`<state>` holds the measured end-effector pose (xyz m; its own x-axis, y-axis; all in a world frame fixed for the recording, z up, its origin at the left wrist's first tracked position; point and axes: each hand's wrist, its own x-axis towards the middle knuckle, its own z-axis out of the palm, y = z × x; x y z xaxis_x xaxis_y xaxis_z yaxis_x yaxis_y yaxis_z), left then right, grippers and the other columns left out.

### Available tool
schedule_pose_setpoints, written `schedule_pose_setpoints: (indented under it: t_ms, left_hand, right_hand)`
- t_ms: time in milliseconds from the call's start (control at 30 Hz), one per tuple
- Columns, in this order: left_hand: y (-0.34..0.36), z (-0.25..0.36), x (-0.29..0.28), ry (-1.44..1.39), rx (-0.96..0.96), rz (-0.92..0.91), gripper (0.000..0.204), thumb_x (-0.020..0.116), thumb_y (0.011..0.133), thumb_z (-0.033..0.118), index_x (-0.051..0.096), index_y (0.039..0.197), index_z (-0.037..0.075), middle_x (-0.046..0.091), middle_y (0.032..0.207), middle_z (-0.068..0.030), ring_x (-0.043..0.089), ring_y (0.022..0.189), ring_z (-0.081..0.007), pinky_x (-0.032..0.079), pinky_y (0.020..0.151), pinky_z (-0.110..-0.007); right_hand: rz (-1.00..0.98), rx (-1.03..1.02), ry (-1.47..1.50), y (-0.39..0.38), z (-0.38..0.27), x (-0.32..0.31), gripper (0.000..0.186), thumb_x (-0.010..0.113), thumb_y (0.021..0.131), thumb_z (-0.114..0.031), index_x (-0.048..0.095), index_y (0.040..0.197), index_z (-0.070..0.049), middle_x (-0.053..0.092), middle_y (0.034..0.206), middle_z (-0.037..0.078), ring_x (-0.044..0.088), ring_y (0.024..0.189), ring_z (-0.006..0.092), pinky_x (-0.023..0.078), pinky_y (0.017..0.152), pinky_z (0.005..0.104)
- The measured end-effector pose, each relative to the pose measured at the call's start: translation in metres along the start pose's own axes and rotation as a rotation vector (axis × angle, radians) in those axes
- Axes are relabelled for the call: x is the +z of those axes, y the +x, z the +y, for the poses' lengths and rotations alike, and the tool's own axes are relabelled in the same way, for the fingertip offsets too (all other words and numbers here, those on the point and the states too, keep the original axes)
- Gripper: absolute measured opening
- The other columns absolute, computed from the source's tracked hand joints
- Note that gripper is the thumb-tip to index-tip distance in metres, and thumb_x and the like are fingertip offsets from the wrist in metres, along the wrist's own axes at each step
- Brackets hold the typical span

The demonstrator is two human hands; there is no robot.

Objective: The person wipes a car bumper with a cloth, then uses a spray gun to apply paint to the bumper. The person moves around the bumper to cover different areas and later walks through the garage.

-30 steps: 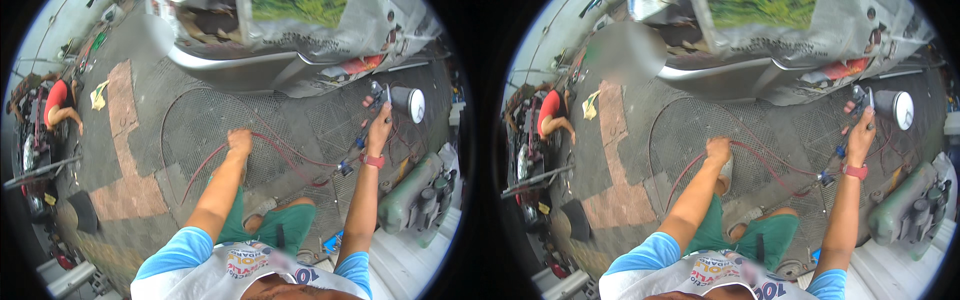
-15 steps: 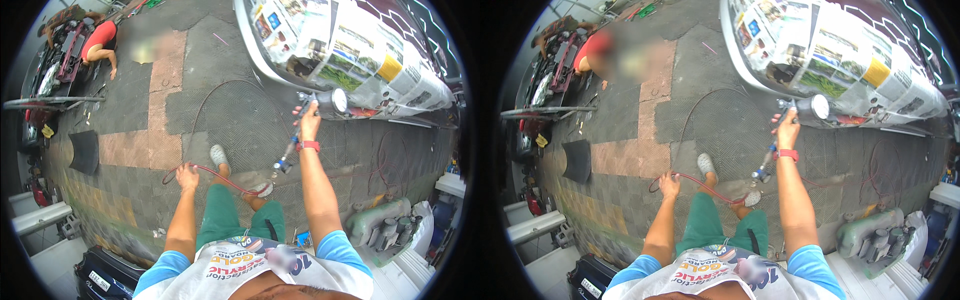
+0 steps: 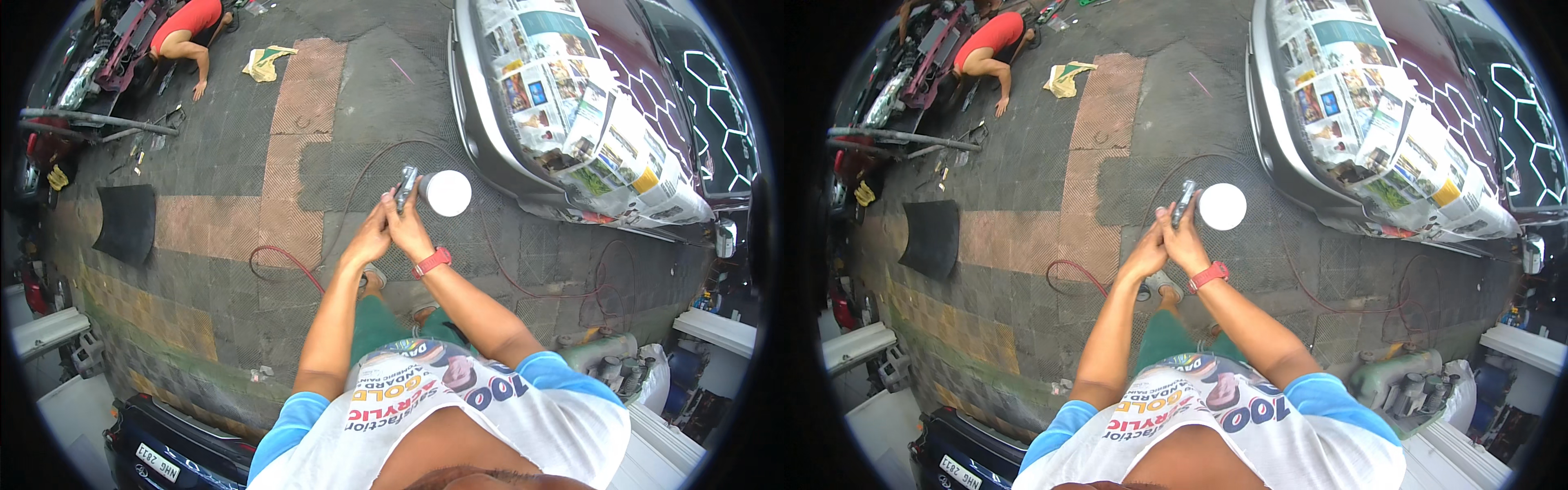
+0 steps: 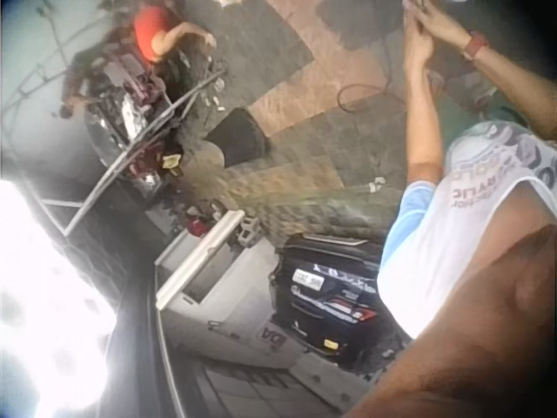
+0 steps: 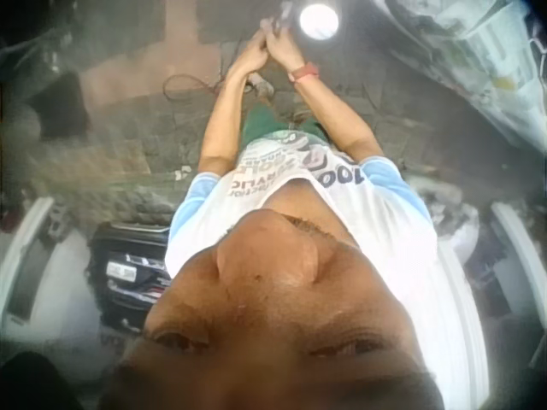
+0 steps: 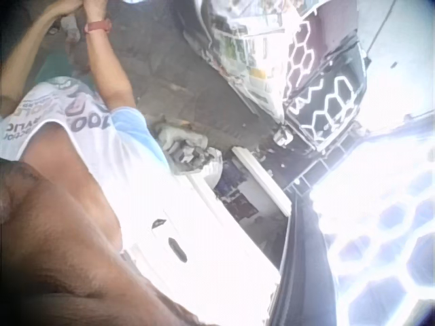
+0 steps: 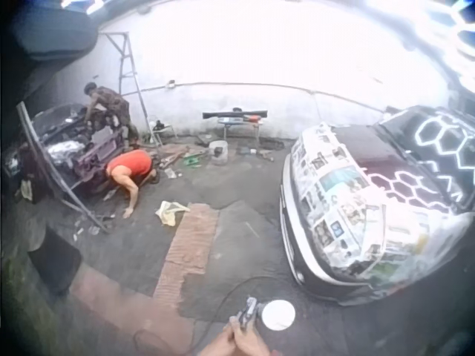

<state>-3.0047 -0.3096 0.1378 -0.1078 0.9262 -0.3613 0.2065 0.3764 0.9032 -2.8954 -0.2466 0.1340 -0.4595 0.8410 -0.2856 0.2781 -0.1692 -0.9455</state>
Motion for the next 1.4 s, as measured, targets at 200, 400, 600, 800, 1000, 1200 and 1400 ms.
schedule_pose_setpoints:
  t_ms: [200,400,600,800,1000,1200,1400]
  left_hand:
    - [-0.030,-0.060,-0.100,0.114,0.103,0.172,0.069,0.052,0.104,0.009,0.028,0.168,0.013,0.032,0.172,-0.0179,0.034,0.157,-0.0382,0.034,0.126,-0.045]
    - [-0.048,-0.035,-0.165,0.120,0.184,0.081,0.077,0.064,0.098,0.012,0.029,0.167,0.006,0.031,0.171,-0.0228,0.033,0.157,-0.0385,0.032,0.127,-0.043]
    - [-0.024,0.102,-0.206,0.472,0.559,0.377,0.079,0.079,0.089,0.027,0.047,0.160,0.012,0.046,0.162,-0.0187,0.044,0.148,-0.0414,0.038,0.122,-0.050]
    - [0.069,0.170,-0.254,1.049,0.773,0.265,0.071,0.084,0.083,0.040,0.061,0.149,0.027,0.058,0.151,-0.0115,0.052,0.140,-0.0381,0.048,0.111,-0.053]
    - [0.194,0.155,-0.316,1.020,0.863,0.398,0.034,0.081,0.088,0.034,0.074,0.114,0.013,0.067,0.129,-0.0089,0.062,0.123,-0.0360,0.056,0.094,-0.048]
    - [0.307,0.191,-0.369,0.617,0.824,0.429,0.027,0.075,0.093,0.023,0.074,0.116,0.009,0.069,0.126,-0.0132,0.064,0.119,-0.0371,0.053,0.102,-0.047]
    - [0.385,0.255,-0.425,-0.075,0.549,0.108,0.033,0.057,0.109,0.031,0.069,0.128,0.007,0.069,0.129,-0.0075,0.061,0.125,-0.0175,0.046,0.109,-0.035]
  right_hand:
    - [-0.212,-0.156,-0.100,0.005,-0.025,0.097,0.115,0.063,0.104,-0.048,-0.018,0.161,0.012,0.008,0.167,0.045,0.013,0.160,0.0500,0.020,0.130,0.0451]
    - [-0.151,-0.233,-0.074,0.027,-0.045,0.125,0.099,0.055,0.109,-0.043,-0.010,0.166,0.005,0.016,0.169,0.039,0.020,0.159,0.0484,0.024,0.129,0.0439]
    - [0.020,-0.387,-0.097,0.085,-0.076,0.127,0.077,0.059,0.105,-0.035,0.026,0.165,0.002,0.058,0.145,0.026,0.054,0.137,0.0433,0.038,0.119,0.0477]
    - [-0.084,-0.668,-0.208,0.159,-0.096,0.158,0.049,0.068,0.096,-0.022,0.059,0.136,0.004,0.063,0.138,0.028,0.059,0.130,0.0439,0.046,0.110,0.0510]
    - [-0.105,-0.515,-0.164,0.271,-0.129,0.186,0.041,0.064,0.096,-0.014,0.056,0.133,0.004,0.066,0.128,0.031,0.063,0.115,0.0492,0.052,0.095,0.0544]
    - [0.063,-0.635,-0.037,0.385,-0.200,0.165,0.048,0.069,0.093,-0.015,0.054,0.134,0.005,0.064,0.125,0.031,0.063,0.115,0.0490,0.052,0.096,0.0546]
    - [0.097,-0.350,-0.202,0.463,-0.232,0.152,0.063,0.069,0.096,-0.032,0.049,0.143,0.006,0.056,0.130,0.035,0.059,0.119,0.0511,0.050,0.101,0.0540]
